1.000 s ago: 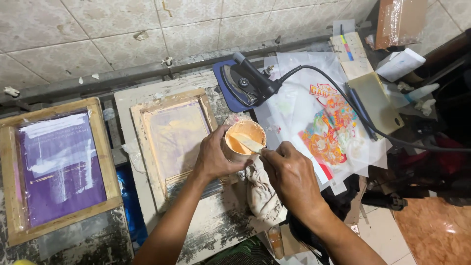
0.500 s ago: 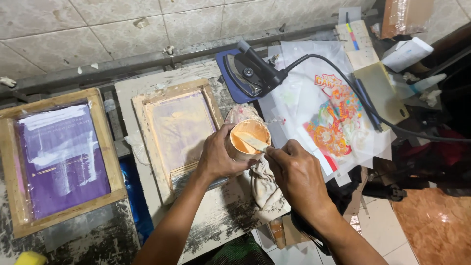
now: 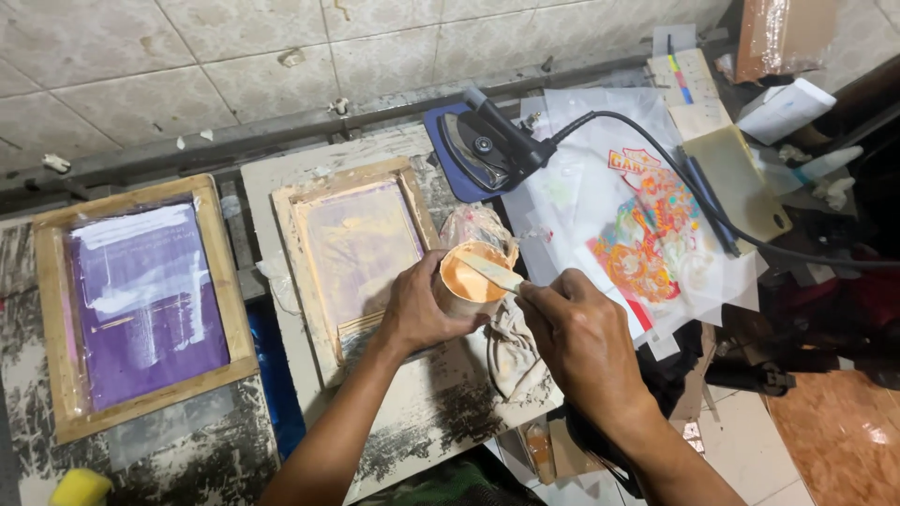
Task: The person mixes orange ink in a small container with a spatula, then applies the ink onto a screen printing frame using the spatula to spread it evenly across the mesh surface.
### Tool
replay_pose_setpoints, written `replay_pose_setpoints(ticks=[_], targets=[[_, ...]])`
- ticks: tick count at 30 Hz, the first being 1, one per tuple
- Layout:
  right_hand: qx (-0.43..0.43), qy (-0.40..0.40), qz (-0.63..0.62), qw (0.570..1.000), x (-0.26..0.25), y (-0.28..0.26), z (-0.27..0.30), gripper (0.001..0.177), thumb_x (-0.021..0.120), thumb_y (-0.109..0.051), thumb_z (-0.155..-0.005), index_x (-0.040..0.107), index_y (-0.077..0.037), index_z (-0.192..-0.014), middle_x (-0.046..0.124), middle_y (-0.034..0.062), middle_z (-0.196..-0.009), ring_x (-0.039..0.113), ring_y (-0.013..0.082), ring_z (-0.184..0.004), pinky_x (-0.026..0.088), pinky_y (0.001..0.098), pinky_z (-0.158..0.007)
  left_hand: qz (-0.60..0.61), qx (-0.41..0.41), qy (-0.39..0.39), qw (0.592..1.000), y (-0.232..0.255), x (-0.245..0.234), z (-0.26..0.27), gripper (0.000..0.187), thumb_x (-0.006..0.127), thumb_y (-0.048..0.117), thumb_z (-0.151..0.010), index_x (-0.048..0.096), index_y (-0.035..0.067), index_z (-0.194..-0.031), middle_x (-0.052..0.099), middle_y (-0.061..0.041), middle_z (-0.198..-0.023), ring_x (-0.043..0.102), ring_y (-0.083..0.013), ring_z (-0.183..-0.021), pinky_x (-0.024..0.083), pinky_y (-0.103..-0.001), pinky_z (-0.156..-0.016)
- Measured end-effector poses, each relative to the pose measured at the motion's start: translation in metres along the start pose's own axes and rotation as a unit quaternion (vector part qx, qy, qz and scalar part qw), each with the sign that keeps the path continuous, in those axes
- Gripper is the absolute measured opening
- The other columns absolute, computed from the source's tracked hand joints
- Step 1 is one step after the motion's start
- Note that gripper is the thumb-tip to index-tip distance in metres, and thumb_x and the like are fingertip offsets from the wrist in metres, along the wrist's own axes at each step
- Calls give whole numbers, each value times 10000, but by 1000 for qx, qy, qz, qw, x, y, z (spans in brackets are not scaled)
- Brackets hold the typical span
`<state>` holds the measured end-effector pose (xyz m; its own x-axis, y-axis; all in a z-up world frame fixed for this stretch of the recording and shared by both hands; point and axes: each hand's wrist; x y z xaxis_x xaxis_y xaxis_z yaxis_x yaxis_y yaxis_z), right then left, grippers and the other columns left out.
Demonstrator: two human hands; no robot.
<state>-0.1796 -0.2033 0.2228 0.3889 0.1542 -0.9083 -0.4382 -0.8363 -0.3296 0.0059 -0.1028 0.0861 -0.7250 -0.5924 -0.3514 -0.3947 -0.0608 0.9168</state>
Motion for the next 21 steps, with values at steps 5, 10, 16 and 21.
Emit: replay_pose_setpoints(ticks=[5, 10, 16, 21], targets=[[-9, 27, 0, 1000, -1, -1, 4, 117, 704, -236, -922, 781, -210, -1006, 622, 98, -778, 683, 382, -650, 549, 444, -534, -9, -14, -13, 1000, -7, 1, -1, 914, 974, 505, -426, 618, 95, -1161, 741, -177, -978, 727, -422, -981, 585, -522, -857], [-12, 51, -2, 999, -4, -3, 5, 106, 710, -240, -929, 779, -212, -1005, 609, 77, -771, 672, 349, -628, 538, 409, -532, 1, -29, -20, 999, -12, 0, -2, 879, 961, 436, -435, 620, 93, -1168, 739, -193, -986, 721, -440, -993, 580, -538, -858], [-31, 53, -17, 998, -21, -3, 5, 165, 736, -212, -938, 768, -135, -1080, 555, 71, -769, 536, 251, -567, 415, 425, -499, -61, -85, -74, 992, -20, -3, -12, 1160, 946, 527, -496, 448, 43, -1425, 677, -147, -1311, 665, -311, -1197, 498, -478, -1102], [-7, -3, -59, 998, -2, 6, -2, 232, 778, -204, -879, 792, -158, -1106, 652, 57, -844, 643, 226, -591, 489, 390, -523, -68, -72, -52, 994, -23, -23, -24, 1133, 925, 509, -545, 419, 56, -1453, 623, -159, -1358, 640, -311, -1207, 532, -449, -1045]])
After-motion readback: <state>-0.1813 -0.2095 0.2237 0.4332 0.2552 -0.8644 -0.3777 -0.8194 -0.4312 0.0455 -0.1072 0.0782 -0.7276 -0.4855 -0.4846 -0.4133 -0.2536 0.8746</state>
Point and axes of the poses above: each hand's wrist, its own z-axis away from the middle knuckle, its own x-axis out of the palm, y = z × x
